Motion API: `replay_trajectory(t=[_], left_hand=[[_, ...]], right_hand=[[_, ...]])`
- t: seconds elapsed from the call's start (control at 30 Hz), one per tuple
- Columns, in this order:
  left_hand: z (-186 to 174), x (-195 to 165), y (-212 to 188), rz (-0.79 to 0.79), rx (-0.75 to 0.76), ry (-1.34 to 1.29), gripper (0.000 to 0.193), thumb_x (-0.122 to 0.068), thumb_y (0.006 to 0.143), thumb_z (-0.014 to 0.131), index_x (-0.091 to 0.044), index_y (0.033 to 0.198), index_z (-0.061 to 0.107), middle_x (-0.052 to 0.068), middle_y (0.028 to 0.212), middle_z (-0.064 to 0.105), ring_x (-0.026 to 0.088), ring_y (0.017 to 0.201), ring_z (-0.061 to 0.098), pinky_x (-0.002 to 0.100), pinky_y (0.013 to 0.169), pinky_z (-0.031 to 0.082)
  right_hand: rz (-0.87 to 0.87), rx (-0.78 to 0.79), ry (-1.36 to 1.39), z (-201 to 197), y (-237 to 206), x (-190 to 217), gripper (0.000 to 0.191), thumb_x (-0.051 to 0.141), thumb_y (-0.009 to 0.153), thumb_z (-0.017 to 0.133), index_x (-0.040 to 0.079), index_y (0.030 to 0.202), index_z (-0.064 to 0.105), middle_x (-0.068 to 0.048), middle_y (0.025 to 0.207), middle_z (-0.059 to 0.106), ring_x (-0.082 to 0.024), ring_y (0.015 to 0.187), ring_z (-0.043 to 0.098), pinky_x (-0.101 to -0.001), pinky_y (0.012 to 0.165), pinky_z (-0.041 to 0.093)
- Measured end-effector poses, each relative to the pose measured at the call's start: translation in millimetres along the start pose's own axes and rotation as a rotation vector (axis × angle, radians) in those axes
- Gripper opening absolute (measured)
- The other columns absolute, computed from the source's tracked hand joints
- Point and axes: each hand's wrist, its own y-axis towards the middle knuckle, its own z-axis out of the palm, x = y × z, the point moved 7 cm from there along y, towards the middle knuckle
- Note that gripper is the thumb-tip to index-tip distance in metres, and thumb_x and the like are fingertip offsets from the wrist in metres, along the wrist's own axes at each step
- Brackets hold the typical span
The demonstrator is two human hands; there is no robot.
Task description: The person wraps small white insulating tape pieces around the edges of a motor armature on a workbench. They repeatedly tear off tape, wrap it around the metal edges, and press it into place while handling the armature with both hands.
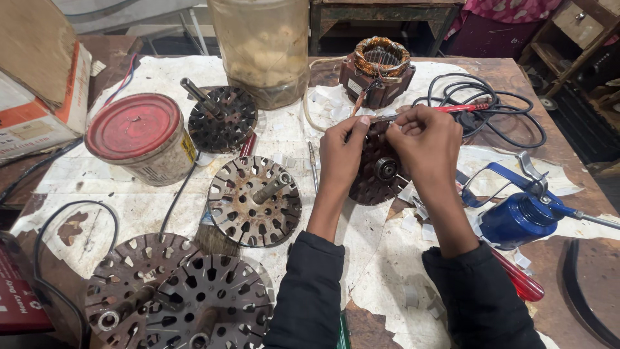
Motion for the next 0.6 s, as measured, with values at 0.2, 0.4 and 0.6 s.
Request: replay_trajectory(t=[0.2,0.4,0.6], left_hand=[[4.1,-25.2,-5.6,0.054,0.031,0.663,0.029,-0.026,0.106,0.054,-0.007,0.11,0.076,0.018,0.091,0.075,0.039,0.088,0.069,0.049,0.076,0.05],[8.3,-52.4,-13.8,0.302,0.035,0.514,0.03,-0.018,0.101,0.05,-0.01,0.121,0.07,0.017,0.114,0.072,0.038,0.102,0.068,0.047,0.086,0.052],[1.1,-44.3,-11.6,0.136,-0.004,0.486,0.025,-0.031,0.1,0.059,-0.009,0.104,0.07,0.012,0.101,0.075,0.035,0.096,0.072,0.045,0.081,0.053]], right_hand=[[0.117,0.069,0.178,7.9,8.2,-18.4,0.012,0.008,0.08,0.077,-0.002,0.085,0.074,-0.001,0.073,0.071,-0.002,0.064,0.061,-0.0201,0.062,0.051],[0.02,0.116,-0.011,4.8,12.2,-5.0,0.012,0.005,0.079,0.078,-0.003,0.087,0.076,-0.003,0.071,0.072,-0.004,0.062,0.064,-0.0215,0.06,0.052],[-0.046,0.168,-0.031,6.1,8.8,14.1,0.018,0.012,0.084,0.083,-0.003,0.092,0.077,-0.004,0.069,0.072,-0.004,0.06,0.062,-0.0226,0.055,0.05]])
